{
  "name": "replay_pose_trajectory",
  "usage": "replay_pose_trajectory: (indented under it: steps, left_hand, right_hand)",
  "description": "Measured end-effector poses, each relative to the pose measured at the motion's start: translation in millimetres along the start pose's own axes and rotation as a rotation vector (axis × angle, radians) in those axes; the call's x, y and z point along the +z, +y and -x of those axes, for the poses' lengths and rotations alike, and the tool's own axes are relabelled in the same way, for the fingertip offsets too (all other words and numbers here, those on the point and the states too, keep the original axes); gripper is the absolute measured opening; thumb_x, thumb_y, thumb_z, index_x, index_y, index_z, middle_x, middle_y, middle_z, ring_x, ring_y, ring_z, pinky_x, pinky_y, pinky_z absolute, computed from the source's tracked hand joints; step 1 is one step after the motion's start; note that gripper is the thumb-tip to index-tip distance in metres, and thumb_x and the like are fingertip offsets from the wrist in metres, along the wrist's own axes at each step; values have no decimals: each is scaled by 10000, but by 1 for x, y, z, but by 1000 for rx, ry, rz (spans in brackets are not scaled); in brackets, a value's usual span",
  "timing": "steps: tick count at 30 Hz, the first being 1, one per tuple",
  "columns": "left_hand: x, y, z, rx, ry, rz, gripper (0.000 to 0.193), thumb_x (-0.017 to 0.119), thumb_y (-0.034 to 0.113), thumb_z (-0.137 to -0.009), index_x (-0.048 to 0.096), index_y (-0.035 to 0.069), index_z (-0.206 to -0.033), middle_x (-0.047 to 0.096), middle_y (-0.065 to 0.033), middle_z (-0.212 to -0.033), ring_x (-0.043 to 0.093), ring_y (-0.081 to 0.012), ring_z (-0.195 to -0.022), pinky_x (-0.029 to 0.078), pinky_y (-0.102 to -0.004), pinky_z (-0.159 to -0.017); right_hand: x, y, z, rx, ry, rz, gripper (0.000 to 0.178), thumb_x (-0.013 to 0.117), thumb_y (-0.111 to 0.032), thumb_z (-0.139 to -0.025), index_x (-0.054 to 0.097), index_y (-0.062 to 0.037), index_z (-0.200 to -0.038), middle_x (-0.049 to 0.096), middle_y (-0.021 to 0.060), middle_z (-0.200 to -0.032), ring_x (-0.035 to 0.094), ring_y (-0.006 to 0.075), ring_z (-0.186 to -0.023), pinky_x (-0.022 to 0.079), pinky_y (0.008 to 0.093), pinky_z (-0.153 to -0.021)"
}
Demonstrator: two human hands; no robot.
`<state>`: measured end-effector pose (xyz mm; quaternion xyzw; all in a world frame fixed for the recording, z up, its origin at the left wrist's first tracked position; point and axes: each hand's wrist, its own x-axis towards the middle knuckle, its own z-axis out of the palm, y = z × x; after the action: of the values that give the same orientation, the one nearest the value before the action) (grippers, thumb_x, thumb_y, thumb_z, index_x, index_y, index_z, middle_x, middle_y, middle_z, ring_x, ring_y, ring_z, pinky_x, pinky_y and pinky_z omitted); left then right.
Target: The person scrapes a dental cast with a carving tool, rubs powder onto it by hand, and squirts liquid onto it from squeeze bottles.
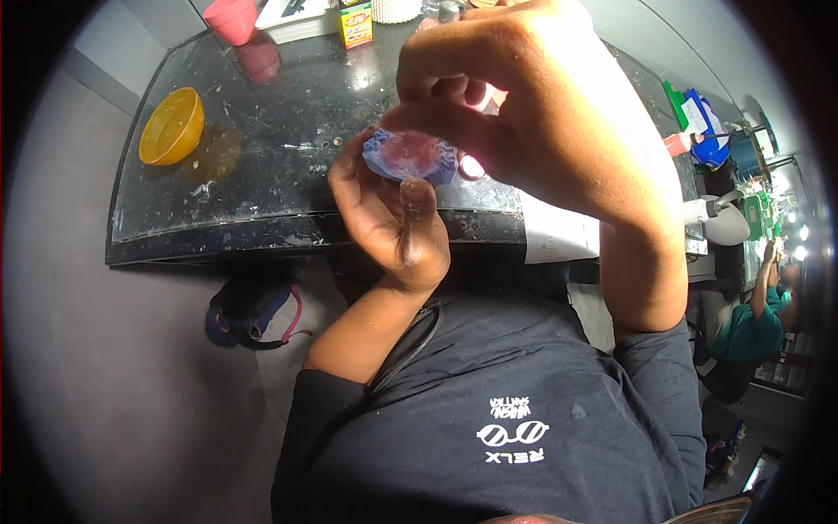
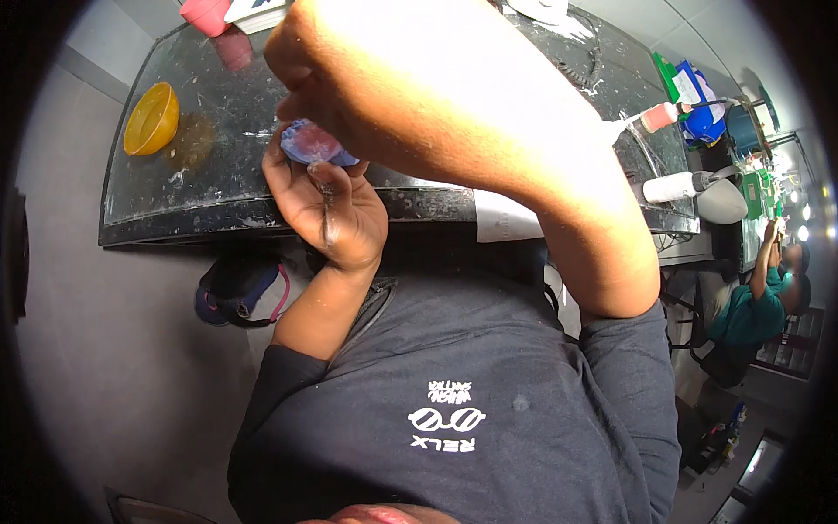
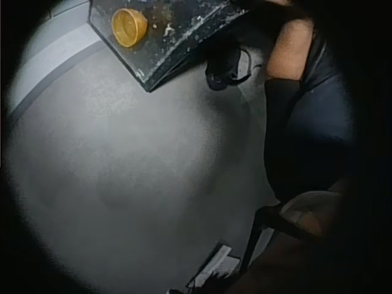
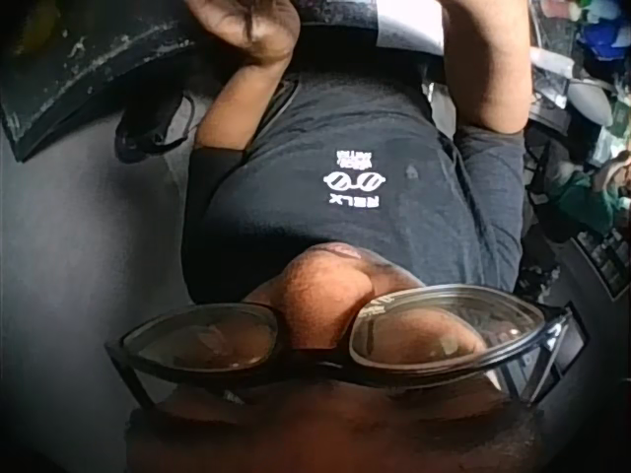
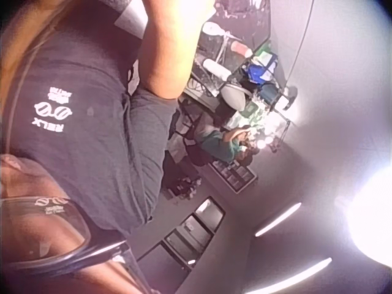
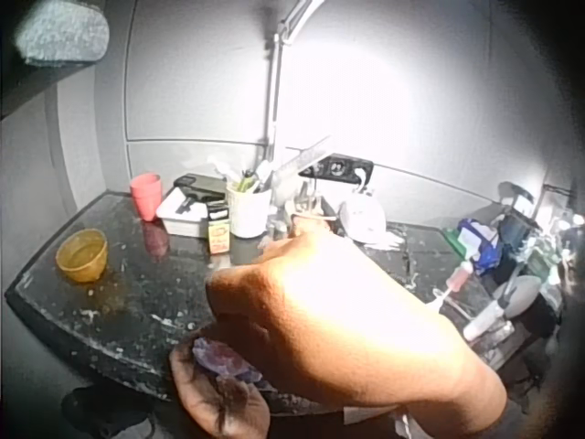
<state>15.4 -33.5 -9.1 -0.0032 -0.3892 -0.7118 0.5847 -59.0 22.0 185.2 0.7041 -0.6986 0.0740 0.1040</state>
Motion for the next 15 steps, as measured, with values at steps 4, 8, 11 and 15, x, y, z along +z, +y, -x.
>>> replay_pose_trajectory:
  steps: [4,8,11,15]
  left_hand:
    - [-1,2,0,0,-22,0,602,683,193,-917,350,-31,-1366,483,-144,-1290,497,-228,-1184,385,-364,-1036]
    - [0,-1,0,40,-23,3,598,683,193,-917,353,-23,-1366,481,-144,-1288,500,-228,-1176,389,-368,-1032]
    - [2,0,1,17,-26,-28,595,685,196,-917,356,-21,-1363,480,-147,-1287,503,-228,-1169,391,-372,-1031]
    - [-3,3,0,11,7,-43,613,702,203,-909,356,-30,-1359,491,-153,-1274,508,-232,-1164,398,-374,-1027]
  right_hand:
    - [-2,-6,0,-93,207,-89,168,674,-142,-834,552,-32,-799,561,105,-620,628,294,-621,461,392,-716]
    - [2,4,3,0,78,-138,160,671,-131,-838,554,-30,-796,569,120,-628,624,316,-630,466,403,-726]
    - [13,10,1,-64,199,-180,166,671,-134,-842,552,-31,-792,564,118,-621,618,319,-625,463,397,-721]
    - [-12,9,3,-91,38,-368,154,674,-134,-841,571,-24,-811,573,124,-657,611,310,-645,459,385,-707]
